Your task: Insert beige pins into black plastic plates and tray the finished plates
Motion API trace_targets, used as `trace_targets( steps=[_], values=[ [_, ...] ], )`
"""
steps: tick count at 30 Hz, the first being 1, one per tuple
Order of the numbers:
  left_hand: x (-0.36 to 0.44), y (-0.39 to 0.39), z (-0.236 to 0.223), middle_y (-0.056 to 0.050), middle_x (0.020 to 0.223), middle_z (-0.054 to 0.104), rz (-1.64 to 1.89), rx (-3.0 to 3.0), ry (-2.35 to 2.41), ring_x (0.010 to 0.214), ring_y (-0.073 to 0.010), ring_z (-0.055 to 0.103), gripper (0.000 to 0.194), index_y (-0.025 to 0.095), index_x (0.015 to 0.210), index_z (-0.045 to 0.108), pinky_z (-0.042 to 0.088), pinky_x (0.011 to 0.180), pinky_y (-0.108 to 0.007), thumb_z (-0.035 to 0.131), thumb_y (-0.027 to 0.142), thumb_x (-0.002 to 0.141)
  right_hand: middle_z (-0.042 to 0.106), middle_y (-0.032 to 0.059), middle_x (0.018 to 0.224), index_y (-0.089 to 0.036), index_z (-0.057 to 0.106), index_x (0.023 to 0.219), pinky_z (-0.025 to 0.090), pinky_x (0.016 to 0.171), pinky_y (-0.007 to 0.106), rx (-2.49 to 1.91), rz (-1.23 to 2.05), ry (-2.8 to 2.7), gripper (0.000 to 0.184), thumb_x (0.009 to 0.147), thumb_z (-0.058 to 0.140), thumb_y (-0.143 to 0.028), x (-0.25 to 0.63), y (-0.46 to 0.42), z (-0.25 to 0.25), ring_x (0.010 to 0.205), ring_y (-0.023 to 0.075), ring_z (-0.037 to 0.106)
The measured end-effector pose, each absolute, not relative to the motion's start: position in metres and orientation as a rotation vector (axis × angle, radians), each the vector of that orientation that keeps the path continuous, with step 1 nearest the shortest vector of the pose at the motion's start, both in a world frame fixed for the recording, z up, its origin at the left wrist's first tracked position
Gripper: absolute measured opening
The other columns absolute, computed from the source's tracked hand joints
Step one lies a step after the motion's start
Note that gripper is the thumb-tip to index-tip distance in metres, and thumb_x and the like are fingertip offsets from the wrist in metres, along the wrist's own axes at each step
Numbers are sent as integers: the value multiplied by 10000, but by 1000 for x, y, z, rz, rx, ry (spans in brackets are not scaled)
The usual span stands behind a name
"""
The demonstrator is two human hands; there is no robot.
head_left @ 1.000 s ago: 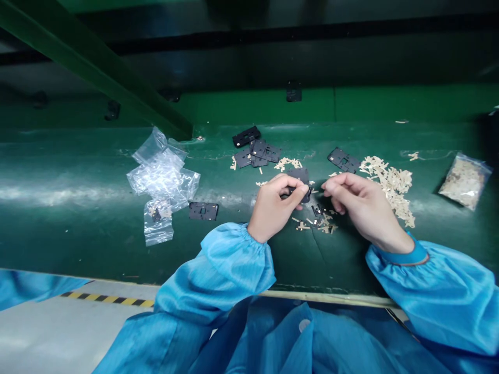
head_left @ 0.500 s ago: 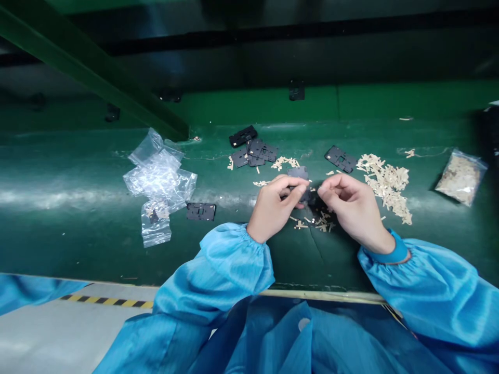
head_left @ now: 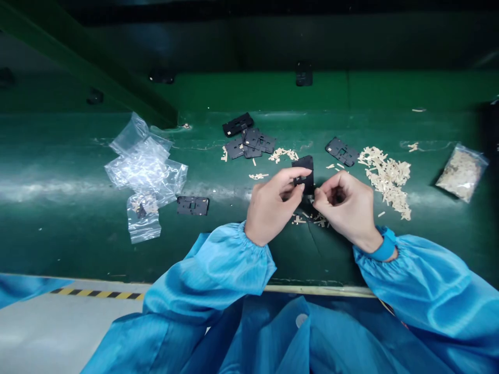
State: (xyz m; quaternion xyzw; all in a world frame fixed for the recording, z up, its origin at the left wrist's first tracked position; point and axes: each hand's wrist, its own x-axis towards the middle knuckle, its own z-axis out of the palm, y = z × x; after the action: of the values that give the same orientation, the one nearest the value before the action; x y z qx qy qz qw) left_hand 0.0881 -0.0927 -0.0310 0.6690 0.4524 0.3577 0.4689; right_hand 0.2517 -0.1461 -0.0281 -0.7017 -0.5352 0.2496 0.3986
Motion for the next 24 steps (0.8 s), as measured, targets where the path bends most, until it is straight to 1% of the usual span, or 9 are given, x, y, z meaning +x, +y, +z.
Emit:
trace_targets(
  steps=[2, 7, 14, 18, 21, 24],
  values=[
    [88, -94, -31, 22, 935, 797, 895, 1683, 1107, 807, -116, 769, 273, 268, 1166, 736, 635, 814, -220, 658, 169, 923, 598, -13, 625, -238, 562, 716, 407, 515, 291, -1775, 624, -1363, 168, 805, 702, -211, 251, -146, -28, 538, 134, 516],
    [88, -96, -31, 27, 967, 799, 913, 1706, 1105, 816, -109, 766, 275, 277, 1180, 732, 624, 821, -212, 649, 182, 935, 592, -17, 621, -235, 556, 717, 422, 530, 294, -1765, 624, -1366, 171, 824, 687, -213, 251, -145, -27, 536, 130, 516],
    [88, -96, -31, 26, 987, 799, 896, 1686, 1107, 830, -117, 766, 280, 285, 1188, 731, 628, 834, -228, 648, 195, 936, 599, -13, 624, -234, 564, 722, 411, 515, 287, -1779, 631, -1365, 163, 822, 693, -221, 251, -146, -28, 539, 131, 515],
    [88, -97, -32, 29, 1000, 801, 903, 1687, 1110, 840, -119, 768, 279, 292, 1186, 732, 628, 835, -230, 649, 199, 936, 597, -6, 620, -235, 566, 721, 392, 493, 283, -1777, 696, -1327, 170, 835, 692, -238, 250, -146, -29, 538, 136, 519],
    [89, -97, -32, 31, 1004, 801, 923, 1684, 1110, 866, -120, 771, 278, 297, 1181, 733, 623, 835, -222, 655, 195, 935, 600, -7, 627, -232, 568, 725, 392, 494, 281, -1751, 753, -1277, 164, 834, 689, -221, 250, -145, -29, 529, 129, 515],
    [89, -97, -32, 32, 985, 801, 929, 1683, 1113, 850, -117, 768, 276, 297, 1179, 734, 621, 821, -218, 658, 196, 933, 598, -14, 632, -228, 573, 732, 396, 497, 276, -1728, 800, -1227, 153, 831, 688, -204, 250, -145, -29, 524, 122, 513]
  ],
)
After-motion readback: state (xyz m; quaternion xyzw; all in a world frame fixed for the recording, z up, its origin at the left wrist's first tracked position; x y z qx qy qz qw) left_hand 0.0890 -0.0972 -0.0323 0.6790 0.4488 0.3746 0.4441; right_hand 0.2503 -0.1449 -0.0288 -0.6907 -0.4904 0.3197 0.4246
